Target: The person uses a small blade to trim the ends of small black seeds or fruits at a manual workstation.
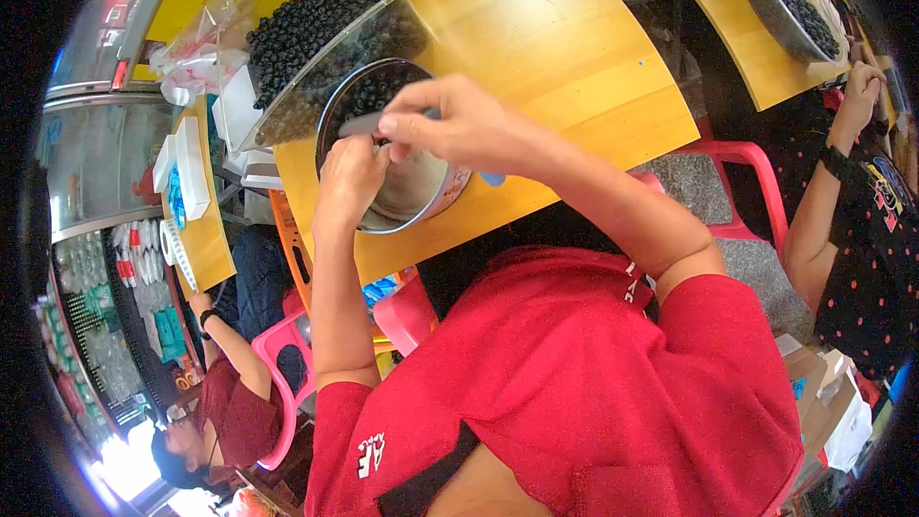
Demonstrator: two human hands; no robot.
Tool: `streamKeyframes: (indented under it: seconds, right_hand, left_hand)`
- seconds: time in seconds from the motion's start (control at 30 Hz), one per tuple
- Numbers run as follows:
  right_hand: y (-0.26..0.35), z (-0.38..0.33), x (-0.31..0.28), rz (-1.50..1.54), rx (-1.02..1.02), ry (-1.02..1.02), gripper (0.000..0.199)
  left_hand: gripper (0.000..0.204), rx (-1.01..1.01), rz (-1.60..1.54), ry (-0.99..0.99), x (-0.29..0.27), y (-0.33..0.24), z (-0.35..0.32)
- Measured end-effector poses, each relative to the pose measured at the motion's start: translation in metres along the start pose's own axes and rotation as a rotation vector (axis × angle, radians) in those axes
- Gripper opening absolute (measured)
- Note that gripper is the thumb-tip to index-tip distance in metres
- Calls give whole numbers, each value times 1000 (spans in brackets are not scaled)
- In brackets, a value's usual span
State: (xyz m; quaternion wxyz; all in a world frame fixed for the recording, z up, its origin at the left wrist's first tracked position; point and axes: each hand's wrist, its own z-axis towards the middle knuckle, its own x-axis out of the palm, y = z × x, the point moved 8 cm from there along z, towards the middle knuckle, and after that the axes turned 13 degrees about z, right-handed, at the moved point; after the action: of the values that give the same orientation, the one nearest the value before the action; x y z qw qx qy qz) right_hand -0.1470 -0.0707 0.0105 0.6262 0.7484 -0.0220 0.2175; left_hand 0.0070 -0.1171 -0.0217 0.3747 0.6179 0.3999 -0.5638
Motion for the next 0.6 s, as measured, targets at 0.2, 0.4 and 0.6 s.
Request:
streamKeyframes:
  seconds: [0.2,0.4,0.6]
  right_hand:
    - [-10,-5,-5,-235,-97,61,27]
    - [-4,-13,-35,-325,-58,-19,28]
    - [22,-15,-48,-288,-57,-144,26]
  left_hand:
    - [20,-5,-411,-80,-22,-10,-6]
    - [20,-18,-1243,106,-33,-25,-20]
    - [27,149,-1725,154,-34,-38,-28]
